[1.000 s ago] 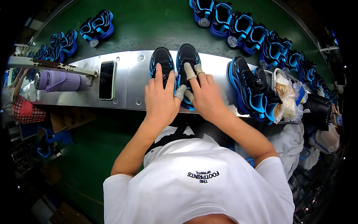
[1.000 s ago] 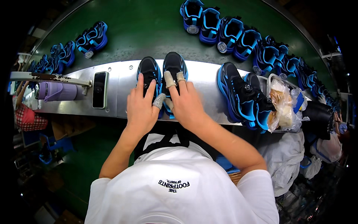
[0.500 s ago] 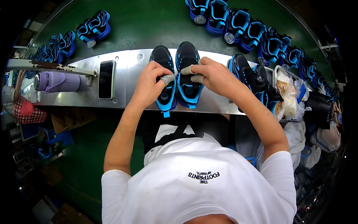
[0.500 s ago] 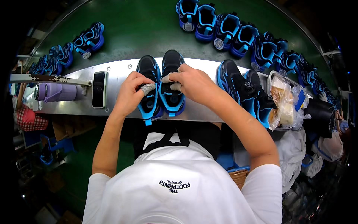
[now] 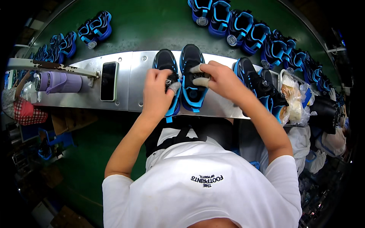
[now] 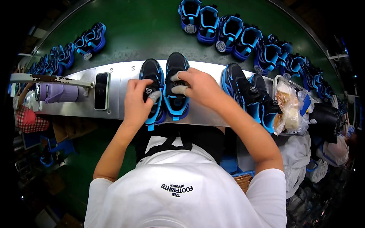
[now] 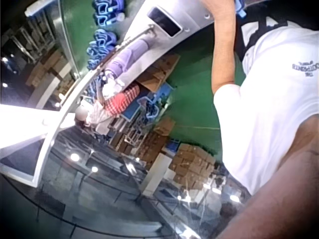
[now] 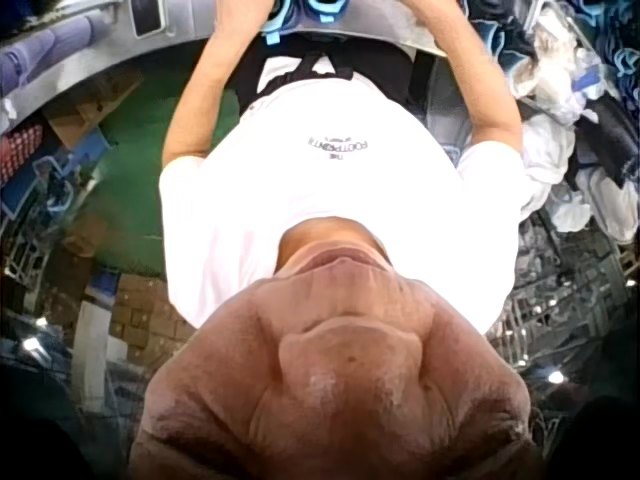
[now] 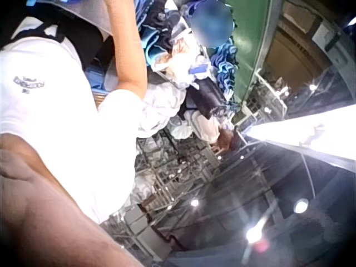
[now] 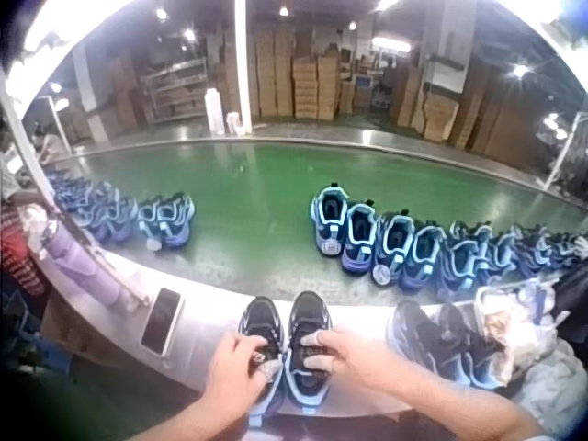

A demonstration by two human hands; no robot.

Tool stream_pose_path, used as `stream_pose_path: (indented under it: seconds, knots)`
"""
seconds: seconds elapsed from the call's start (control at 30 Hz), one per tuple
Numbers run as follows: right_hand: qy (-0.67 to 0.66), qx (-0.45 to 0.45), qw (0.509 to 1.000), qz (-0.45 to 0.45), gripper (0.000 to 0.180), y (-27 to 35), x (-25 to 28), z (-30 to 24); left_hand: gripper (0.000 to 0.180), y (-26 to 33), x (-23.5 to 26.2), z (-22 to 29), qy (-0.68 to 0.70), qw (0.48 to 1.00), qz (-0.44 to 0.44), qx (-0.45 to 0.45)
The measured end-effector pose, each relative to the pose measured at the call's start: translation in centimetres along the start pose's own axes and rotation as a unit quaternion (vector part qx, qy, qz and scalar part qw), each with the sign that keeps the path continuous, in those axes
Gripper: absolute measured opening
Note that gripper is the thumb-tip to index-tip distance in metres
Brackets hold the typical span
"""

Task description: The person cleans and wipes multiple black and blue shoes using a cloth, handling them one at a time on a metal workstation.

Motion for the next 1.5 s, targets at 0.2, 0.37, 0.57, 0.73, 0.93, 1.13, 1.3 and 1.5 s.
stream_pose_path:
  seconds: [0.2,0.37,0.57,0.73,0.93,1.13,1.3,1.5]
  knots:
    - [-0.016,-0.026,1.0,0.001,0.034,0.5,-0.5,1.2,0.038,-0.8,0.1,-1.7,0.164,0.967,-0.168,0.095]
    - [-0.079,0.003,0.991,-0.109,0.03,-0.5,0.8,1.1,0.042,-0.9,0.2,-1.0,0.048,0.983,-0.162,0.072]
    - [-0.019,-0.026,0.999,-0.013,0.034,0.0,0.3,1.4,0.03,-1.3,0.1,-1.1,0.219,0.936,-0.227,0.153]
    - [-0.104,-0.006,0.992,-0.065,0.032,-0.2,-0.2,1.9,0.035,-1.8,0.7,-0.7,0.104,0.966,-0.221,0.088]
    - [-0.11,0.004,0.991,-0.073,0.033,-0.5,0.6,1.4,0.044,-0.7,0.4,0.0,0.039,0.986,-0.147,0.064]
    - [-0.092,0.007,0.996,-0.01,0.032,0.1,-0.5,1.6,0.038,-0.9,0.5,-0.9,0.153,0.96,-0.205,0.118]
    - [-0.146,0.051,0.987,-0.045,0.029,-0.3,-0.3,1.6,0.036,-0.7,0.5,-0.5,0.113,0.976,-0.171,0.069]
    - [-0.075,0.022,0.997,-0.001,0.031,-0.4,-0.8,2.0,0.038,-0.8,0.5,-0.4,0.076,0.984,-0.14,0.074]
Point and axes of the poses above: each hand's wrist, its own y-axis away from the middle knuckle, its own x-axis out of the back of the hand, z = x × y, the point moved 3 cm from there along -y, towards the middle knuckle, and after that the axes turned 14 degrees about z, right-handed, at the moved point
